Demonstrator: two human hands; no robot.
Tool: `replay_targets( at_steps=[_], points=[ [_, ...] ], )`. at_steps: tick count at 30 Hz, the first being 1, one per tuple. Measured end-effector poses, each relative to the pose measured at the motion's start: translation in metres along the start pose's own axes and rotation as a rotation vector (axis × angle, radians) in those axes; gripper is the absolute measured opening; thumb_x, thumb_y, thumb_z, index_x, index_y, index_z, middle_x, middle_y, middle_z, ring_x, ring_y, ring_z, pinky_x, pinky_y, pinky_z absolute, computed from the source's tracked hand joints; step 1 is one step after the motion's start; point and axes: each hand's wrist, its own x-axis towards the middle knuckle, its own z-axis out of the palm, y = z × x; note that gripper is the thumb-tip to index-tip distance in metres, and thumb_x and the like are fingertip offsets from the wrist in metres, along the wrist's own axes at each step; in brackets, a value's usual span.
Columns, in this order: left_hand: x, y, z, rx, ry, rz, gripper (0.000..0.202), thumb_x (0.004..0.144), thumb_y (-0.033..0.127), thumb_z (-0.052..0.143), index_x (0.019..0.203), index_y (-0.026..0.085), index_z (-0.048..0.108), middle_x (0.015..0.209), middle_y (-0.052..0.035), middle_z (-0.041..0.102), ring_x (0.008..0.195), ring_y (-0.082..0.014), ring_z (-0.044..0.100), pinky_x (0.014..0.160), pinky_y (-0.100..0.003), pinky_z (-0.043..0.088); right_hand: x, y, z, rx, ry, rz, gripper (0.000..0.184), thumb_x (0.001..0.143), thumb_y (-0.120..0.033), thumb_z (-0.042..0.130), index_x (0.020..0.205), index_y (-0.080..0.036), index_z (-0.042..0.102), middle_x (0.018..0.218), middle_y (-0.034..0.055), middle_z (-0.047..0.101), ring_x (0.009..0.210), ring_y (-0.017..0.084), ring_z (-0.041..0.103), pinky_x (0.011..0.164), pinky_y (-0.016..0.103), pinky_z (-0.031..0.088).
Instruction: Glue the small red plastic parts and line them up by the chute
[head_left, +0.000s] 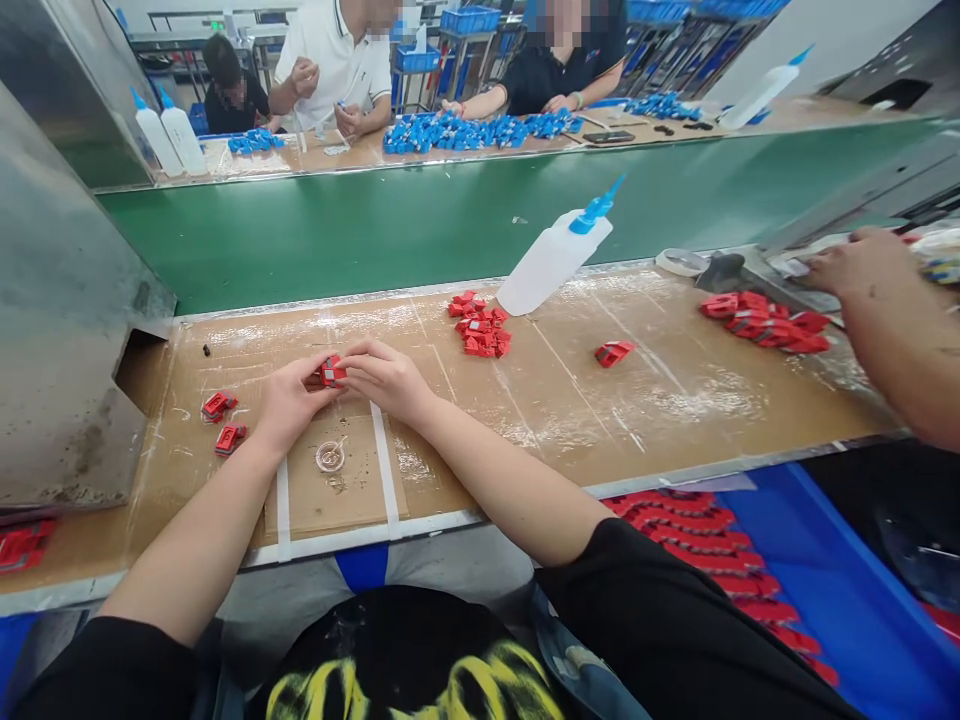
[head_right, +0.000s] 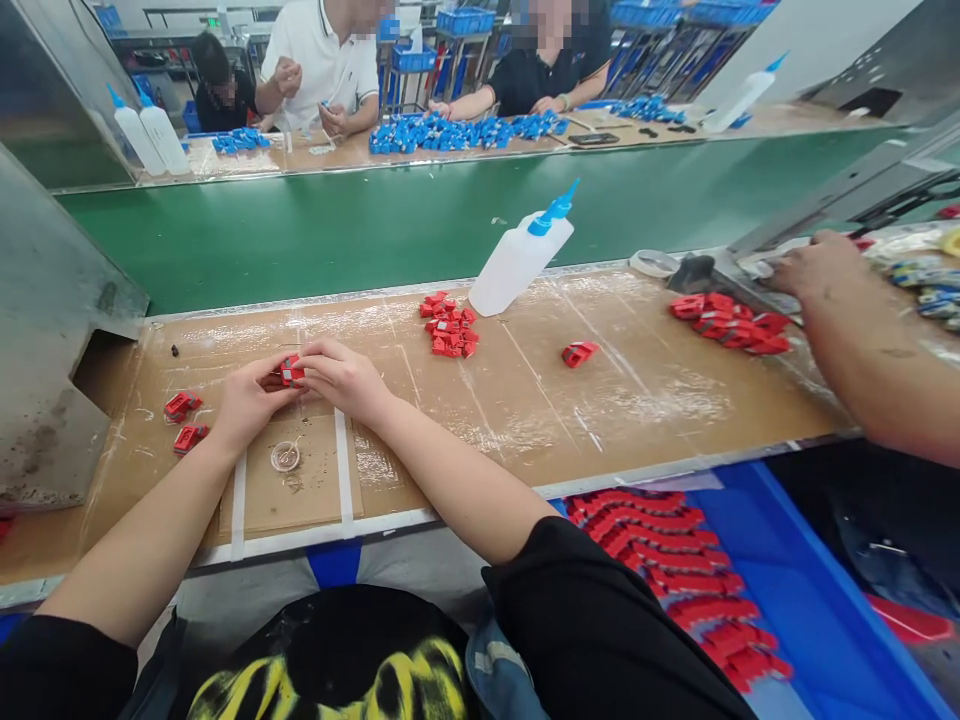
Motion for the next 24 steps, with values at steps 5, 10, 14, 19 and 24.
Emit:
replay_targets(
  at_steps=[5, 10, 14, 19, 24],
  points=[
    [-0.001, 0.001, -0.003, 0.183, 0.001, 0.072, 0.047, 0.082, 0.027, 0.082, 0.128, 0.029, 0.074, 0.111, -0.0047, 0.078, 0.095, -0.0235, 0.073, 0.089, -0.037, 0.059, 0.0, 0.002, 0.0, -0.002, -0.006, -0.019, 0.018, 0.102, -0.03, 0.062, 0.115, -0.02, 0.07, 0.111, 0.0091, 0.067, 0.101, 0.02, 0.067, 0.089, 0.037, 0.06],
    [-0.001, 0.003, -0.004, 0.35, -0.012, 0.093, 0.045, 0.083, 0.027, 0.08, 0.127, 0.029, 0.074, 0.103, -0.0036, 0.077, 0.089, -0.0228, 0.071, 0.086, -0.036, 0.056, 0.0, -0.004, 0.001, -0.018, -0.001, -0.004, 0.016, 0.102, -0.031, 0.062, 0.109, -0.02, 0.073, 0.108, 0.0079, 0.068, 0.096, 0.018, 0.068, 0.085, 0.034, 0.059],
    [0.001, 0.007, -0.003, 0.177, -0.041, 0.011, 0.054, 0.082, 0.029, 0.08, 0.135, 0.025, 0.07, 0.118, -0.0077, 0.076, 0.101, -0.0245, 0.072, 0.096, -0.04, 0.057, 0.002, -0.008, 0.002, -0.072, 0.002, 0.037, 0.019, 0.102, -0.036, 0.063, 0.109, -0.023, 0.075, 0.11, 0.008, 0.069, 0.099, 0.018, 0.069, 0.087, 0.034, 0.059],
    [0.006, 0.011, -0.002, -0.374, -0.154, -0.117, 0.071, 0.083, 0.037, 0.08, 0.147, 0.02, 0.057, 0.147, -0.0153, 0.063, 0.129, -0.0301, 0.065, 0.107, -0.044, 0.055, 0.005, -0.004, 0.003, -0.043, 0.037, 0.022, 0.02, 0.103, -0.036, 0.061, 0.113, -0.027, 0.075, 0.118, 0.0078, 0.068, 0.098, 0.016, 0.069, 0.089, 0.035, 0.061],
    [0.009, 0.012, 0.001, -0.469, -0.144, -0.181, 0.061, 0.081, 0.04, 0.085, 0.135, 0.017, 0.066, 0.139, -0.0158, 0.068, 0.13, -0.0312, 0.065, 0.11, -0.046, 0.053, 0.006, -0.002, -0.003, 0.008, -0.02, -0.038, 0.026, 0.102, -0.028, 0.06, 0.124, -0.031, 0.072, 0.127, 0.0083, 0.065, 0.112, 0.021, 0.066, 0.098, 0.042, 0.06]
  ],
)
